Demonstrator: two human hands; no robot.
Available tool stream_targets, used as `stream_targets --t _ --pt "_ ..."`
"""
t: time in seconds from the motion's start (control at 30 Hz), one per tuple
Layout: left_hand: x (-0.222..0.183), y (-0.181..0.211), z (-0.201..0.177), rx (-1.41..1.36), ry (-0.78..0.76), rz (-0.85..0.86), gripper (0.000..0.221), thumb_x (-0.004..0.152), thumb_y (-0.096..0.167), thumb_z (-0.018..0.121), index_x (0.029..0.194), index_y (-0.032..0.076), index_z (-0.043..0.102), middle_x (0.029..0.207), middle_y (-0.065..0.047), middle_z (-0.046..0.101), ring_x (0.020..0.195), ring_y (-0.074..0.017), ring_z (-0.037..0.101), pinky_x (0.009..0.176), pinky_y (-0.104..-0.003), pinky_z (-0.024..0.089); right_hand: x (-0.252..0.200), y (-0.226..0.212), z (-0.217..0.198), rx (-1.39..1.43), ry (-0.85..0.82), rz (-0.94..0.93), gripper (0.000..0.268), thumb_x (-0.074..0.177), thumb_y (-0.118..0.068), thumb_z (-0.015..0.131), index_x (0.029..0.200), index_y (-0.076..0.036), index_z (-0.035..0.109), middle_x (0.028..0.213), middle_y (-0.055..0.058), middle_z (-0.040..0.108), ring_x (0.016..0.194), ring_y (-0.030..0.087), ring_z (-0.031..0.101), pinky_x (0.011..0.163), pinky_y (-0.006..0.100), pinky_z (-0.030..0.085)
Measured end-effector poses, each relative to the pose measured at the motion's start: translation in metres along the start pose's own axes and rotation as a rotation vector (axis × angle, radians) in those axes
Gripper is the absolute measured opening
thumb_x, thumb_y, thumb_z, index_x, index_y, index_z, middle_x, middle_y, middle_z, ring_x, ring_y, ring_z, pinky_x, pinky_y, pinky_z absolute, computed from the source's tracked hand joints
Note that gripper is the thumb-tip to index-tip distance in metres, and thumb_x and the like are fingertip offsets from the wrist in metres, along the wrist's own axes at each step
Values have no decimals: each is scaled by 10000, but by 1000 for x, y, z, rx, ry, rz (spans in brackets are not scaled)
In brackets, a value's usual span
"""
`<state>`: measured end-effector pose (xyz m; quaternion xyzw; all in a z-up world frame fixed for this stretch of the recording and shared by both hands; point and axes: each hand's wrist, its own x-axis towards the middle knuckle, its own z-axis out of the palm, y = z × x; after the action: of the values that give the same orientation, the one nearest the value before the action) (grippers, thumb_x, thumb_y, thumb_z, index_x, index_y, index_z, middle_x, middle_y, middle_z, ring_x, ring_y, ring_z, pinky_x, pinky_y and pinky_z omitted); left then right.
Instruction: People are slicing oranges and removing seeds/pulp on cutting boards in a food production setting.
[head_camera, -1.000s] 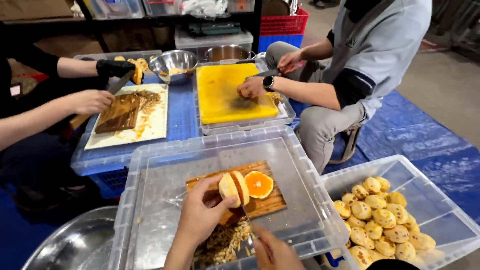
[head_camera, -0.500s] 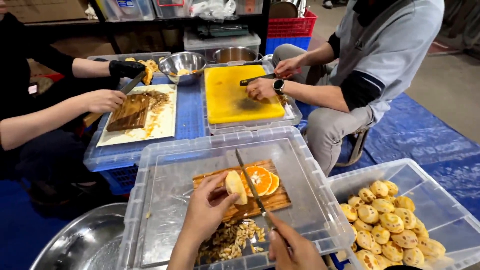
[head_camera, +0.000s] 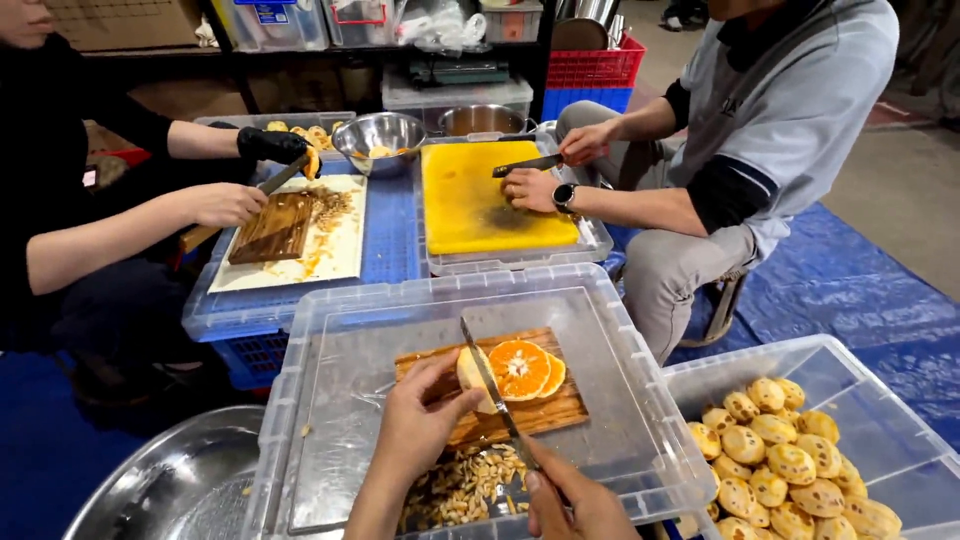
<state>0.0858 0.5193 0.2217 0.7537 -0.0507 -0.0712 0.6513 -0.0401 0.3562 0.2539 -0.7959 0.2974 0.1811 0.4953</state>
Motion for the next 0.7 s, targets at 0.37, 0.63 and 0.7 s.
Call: stream_targets --t 0.37,0.63,0.7 --pt "7 -16 1 56 -15 114 603 810 336 769 1356 101 668 1300 -31 683 1157 -173 724 924 -304 685 3 -11 -5 42 -20 -129 542 1015 -355 533 1557 -378 538 715 21 659 704 118 615 733 256 501" --pt "8 -19 2 11 -19 168 457 818 215 782 1249 72 727 1221 -52 721 1076 -184 773 982 -297 659 -2 -16 0 67 -19 -92 542 1022 -346 523 1562 -393 536 738 21 648 727 117 611 773 255 503" --pt "9 -22 2 -29 -23 171 468 794 149 799 1244 44 722 1208 -71 722 1065 -189 769 978 -288 663 5 -17 1 4 -49 -106 549 1016 -370 537 1564 -377 510 758 15 689 725 118 598 742 249 481"
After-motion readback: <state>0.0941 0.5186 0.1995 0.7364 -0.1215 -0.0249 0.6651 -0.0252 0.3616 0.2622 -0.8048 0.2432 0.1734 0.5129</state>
